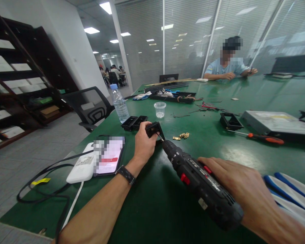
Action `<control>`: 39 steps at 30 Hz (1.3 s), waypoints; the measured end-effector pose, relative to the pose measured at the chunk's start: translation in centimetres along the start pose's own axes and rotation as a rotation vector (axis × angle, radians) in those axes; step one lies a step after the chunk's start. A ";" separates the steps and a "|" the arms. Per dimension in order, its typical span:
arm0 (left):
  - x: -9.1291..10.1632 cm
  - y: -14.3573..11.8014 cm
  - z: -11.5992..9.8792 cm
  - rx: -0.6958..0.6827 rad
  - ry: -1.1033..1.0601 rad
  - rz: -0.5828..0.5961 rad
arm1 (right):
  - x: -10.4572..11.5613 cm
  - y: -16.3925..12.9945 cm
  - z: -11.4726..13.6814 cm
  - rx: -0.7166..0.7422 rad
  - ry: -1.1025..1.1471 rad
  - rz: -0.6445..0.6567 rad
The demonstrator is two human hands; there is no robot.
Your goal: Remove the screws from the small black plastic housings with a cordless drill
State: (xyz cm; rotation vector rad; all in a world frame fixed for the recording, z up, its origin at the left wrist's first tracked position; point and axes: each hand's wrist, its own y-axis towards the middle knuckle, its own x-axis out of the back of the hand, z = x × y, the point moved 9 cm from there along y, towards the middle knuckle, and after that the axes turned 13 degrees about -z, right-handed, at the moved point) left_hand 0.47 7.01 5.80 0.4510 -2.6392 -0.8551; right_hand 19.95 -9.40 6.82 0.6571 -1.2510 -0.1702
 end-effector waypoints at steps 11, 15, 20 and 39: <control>0.3 0.1 -0.3 -0.019 0.014 -0.019 | -0.7 -0.3 -0.5 -0.043 -0.063 0.043; 0.4 0.1 -0.4 -0.027 0.029 -0.030 | -1.0 -0.6 -0.6 -0.029 -0.062 0.029; 0.4 0.2 -0.3 -0.022 0.036 -0.034 | -0.8 -0.5 -0.5 -0.015 -0.072 0.005; 0.3 0.1 0.1 0.013 0.003 -0.042 | -0.8 -0.4 -0.6 -0.043 -0.036 0.029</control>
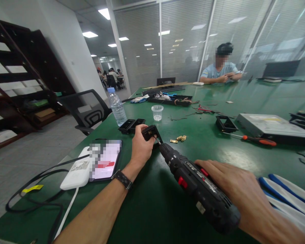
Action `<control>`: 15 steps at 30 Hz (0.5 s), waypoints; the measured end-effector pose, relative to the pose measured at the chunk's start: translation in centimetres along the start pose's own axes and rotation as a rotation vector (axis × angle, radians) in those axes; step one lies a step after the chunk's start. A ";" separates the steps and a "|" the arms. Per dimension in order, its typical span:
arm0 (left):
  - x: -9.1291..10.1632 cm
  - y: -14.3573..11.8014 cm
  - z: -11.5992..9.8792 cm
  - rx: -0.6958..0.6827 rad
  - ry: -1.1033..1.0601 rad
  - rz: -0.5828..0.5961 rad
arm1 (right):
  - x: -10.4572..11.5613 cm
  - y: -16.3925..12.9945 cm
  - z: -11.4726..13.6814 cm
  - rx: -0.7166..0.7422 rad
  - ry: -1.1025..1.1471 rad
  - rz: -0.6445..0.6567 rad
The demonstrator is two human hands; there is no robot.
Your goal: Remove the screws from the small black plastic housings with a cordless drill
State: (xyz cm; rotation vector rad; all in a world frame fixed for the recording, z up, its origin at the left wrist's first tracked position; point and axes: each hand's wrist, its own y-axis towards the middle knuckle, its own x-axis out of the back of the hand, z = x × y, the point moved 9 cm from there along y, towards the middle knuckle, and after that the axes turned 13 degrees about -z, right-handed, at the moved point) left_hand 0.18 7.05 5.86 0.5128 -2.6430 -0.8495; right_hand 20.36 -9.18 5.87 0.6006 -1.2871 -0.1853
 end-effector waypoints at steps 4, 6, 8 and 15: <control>-0.1 0.0 0.1 0.015 -0.011 0.020 | 0.1 0.1 0.0 -0.002 -0.020 -0.003; -0.2 0.0 0.1 0.022 -0.010 0.026 | 0.3 0.2 0.1 -0.004 -0.024 -0.015; -0.2 -0.1 0.3 0.034 -0.004 0.033 | 0.3 0.2 0.1 -0.013 -0.031 -0.020; -0.3 -0.1 0.5 0.076 -0.027 0.036 | -0.1 0.1 0.0 -0.005 -0.004 -0.007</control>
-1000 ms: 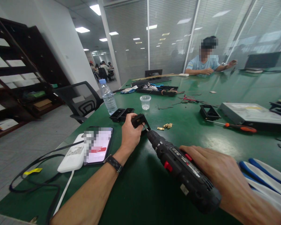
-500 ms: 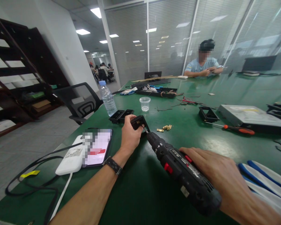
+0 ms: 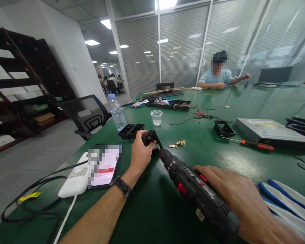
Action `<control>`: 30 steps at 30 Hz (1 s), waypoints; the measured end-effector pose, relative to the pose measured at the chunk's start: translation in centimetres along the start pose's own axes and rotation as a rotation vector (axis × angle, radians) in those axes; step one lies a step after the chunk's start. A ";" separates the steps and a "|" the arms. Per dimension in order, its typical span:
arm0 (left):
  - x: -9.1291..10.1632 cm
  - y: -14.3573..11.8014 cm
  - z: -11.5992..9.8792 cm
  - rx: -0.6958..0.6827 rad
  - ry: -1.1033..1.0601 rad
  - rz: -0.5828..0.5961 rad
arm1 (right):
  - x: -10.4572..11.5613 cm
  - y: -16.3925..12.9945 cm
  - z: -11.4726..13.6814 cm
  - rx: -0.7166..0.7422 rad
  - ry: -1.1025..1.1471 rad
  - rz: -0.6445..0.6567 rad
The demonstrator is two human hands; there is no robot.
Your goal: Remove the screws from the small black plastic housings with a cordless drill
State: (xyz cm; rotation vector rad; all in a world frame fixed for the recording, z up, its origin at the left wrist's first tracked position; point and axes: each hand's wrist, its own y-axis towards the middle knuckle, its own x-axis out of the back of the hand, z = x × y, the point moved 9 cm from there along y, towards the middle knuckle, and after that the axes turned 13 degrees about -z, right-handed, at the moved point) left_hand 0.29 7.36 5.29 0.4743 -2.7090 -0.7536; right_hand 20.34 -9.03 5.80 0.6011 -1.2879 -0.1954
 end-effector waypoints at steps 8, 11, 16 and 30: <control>0.1 0.1 -0.1 -0.016 0.011 -0.001 | -0.2 0.0 -0.1 -0.035 0.043 0.016; 0.1 0.1 -0.1 -0.009 0.006 0.005 | -0.1 -0.1 -0.1 -0.030 0.040 0.011; 0.0 0.0 0.1 -0.003 0.000 0.015 | -0.2 0.0 0.0 -0.032 0.014 0.030; -0.1 0.0 -0.2 0.015 0.005 0.039 | 0.9 0.6 0.8 -0.006 0.031 -0.022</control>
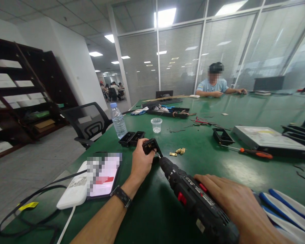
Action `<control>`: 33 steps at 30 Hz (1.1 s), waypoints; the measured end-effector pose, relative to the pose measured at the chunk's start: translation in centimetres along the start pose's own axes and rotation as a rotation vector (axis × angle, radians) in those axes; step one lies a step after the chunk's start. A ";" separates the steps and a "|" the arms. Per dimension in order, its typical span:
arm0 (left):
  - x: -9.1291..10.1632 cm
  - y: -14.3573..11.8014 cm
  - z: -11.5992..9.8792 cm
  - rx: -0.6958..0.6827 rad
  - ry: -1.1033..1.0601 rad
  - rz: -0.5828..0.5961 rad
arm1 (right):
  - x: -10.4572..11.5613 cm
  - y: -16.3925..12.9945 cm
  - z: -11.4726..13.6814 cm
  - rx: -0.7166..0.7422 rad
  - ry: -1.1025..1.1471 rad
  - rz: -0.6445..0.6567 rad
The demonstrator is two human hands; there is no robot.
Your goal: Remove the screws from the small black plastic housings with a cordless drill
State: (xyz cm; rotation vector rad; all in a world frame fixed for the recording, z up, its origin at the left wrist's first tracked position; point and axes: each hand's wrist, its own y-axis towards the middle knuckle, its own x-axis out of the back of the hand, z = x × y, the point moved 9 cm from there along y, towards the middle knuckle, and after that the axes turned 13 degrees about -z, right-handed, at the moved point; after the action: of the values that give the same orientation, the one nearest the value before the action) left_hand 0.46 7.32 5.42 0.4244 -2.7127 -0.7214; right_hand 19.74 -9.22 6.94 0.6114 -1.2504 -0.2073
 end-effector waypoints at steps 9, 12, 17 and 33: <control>-0.1 -0.1 0.1 0.009 -0.022 0.020 | 0.1 0.1 -0.2 -0.020 -0.039 0.010; -0.1 -0.1 0.1 0.007 -0.029 0.021 | 0.2 0.1 -0.2 -0.009 -0.027 -0.005; 0.0 0.0 0.0 0.004 -0.034 0.010 | 0.3 0.2 -0.2 0.003 0.005 -0.008; -0.3 -0.1 0.4 0.007 -0.059 0.023 | -0.1 -0.2 -0.6 -0.020 -0.018 -0.017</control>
State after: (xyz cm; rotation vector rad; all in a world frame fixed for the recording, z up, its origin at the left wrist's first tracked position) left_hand 0.61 7.52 4.99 0.3782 -2.7707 -0.7299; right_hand 20.28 -9.15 6.69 0.6044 -1.2599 -0.2395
